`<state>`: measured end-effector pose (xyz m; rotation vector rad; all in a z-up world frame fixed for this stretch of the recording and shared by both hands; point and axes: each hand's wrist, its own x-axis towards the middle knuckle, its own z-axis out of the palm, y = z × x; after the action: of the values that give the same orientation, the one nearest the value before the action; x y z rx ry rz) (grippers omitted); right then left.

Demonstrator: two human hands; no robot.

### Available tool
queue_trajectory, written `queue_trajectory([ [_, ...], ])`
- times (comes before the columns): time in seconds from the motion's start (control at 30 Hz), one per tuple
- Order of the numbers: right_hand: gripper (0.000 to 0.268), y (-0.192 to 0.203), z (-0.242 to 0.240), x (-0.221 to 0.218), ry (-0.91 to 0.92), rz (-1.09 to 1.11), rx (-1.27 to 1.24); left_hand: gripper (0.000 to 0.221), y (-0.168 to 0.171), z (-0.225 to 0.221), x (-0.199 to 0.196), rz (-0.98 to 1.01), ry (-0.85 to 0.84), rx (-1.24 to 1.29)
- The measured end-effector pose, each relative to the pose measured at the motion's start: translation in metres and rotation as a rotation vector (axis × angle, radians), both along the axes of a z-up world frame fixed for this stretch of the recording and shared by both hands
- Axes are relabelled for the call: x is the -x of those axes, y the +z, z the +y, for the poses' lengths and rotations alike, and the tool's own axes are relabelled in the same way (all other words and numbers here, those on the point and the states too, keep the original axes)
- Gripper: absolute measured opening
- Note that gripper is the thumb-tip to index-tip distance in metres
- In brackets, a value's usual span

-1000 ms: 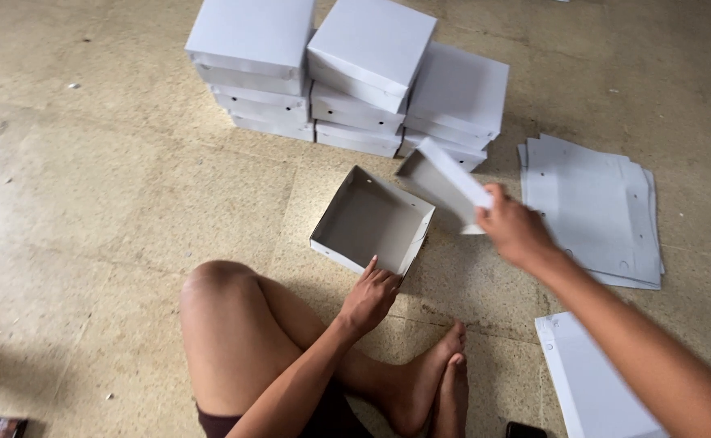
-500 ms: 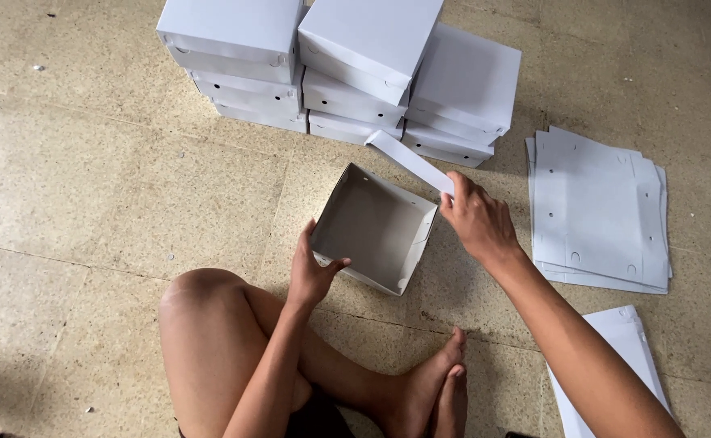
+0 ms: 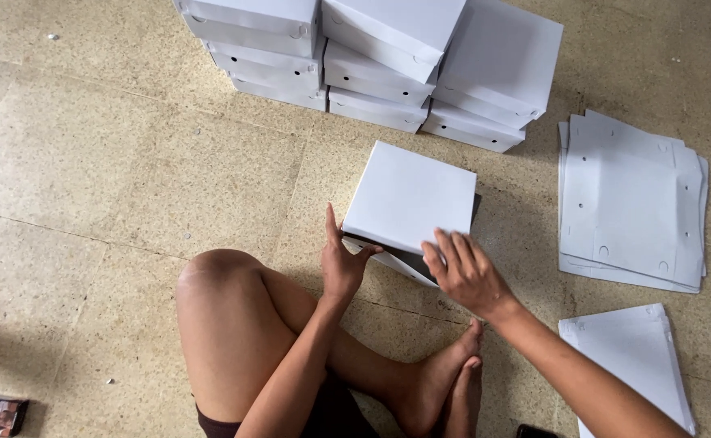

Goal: Assembling cardboard boxes by folding flat sheets and tucking in tabs, then stacking the finished boxes on the floor.

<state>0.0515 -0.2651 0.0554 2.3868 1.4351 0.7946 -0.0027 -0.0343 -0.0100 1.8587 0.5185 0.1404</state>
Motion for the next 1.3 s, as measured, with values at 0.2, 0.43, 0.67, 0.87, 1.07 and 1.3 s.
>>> queue_trajectory([
  [0.2,0.027,-0.054,-0.006,0.036,0.062,-0.031,-0.089,0.118,0.01,0.0,0.008,-0.202,0.001,0.255],
  [0.43,0.074,-0.023,-0.01,0.061,-0.373,0.482,-0.345,0.083,0.012,0.01,0.011,-0.255,-0.083,-0.017],
  [0.67,0.094,-0.011,0.0,0.068,-0.697,0.985,-0.903,0.064,-0.01,0.005,0.008,-0.22,-0.137,-0.09],
  [0.87,0.115,-0.004,0.009,0.06,-0.512,0.964,-1.1,0.068,0.064,0.011,0.012,-0.113,-0.325,-0.46],
  [1.07,0.056,0.007,0.035,0.056,-0.315,0.738,-0.956,0.092,0.058,0.017,0.005,-0.211,-0.398,-0.322],
  [1.3,0.05,0.042,0.068,0.044,-0.07,0.841,-1.015,0.079,0.063,0.021,0.001,-0.638,-0.341,-0.01],
])
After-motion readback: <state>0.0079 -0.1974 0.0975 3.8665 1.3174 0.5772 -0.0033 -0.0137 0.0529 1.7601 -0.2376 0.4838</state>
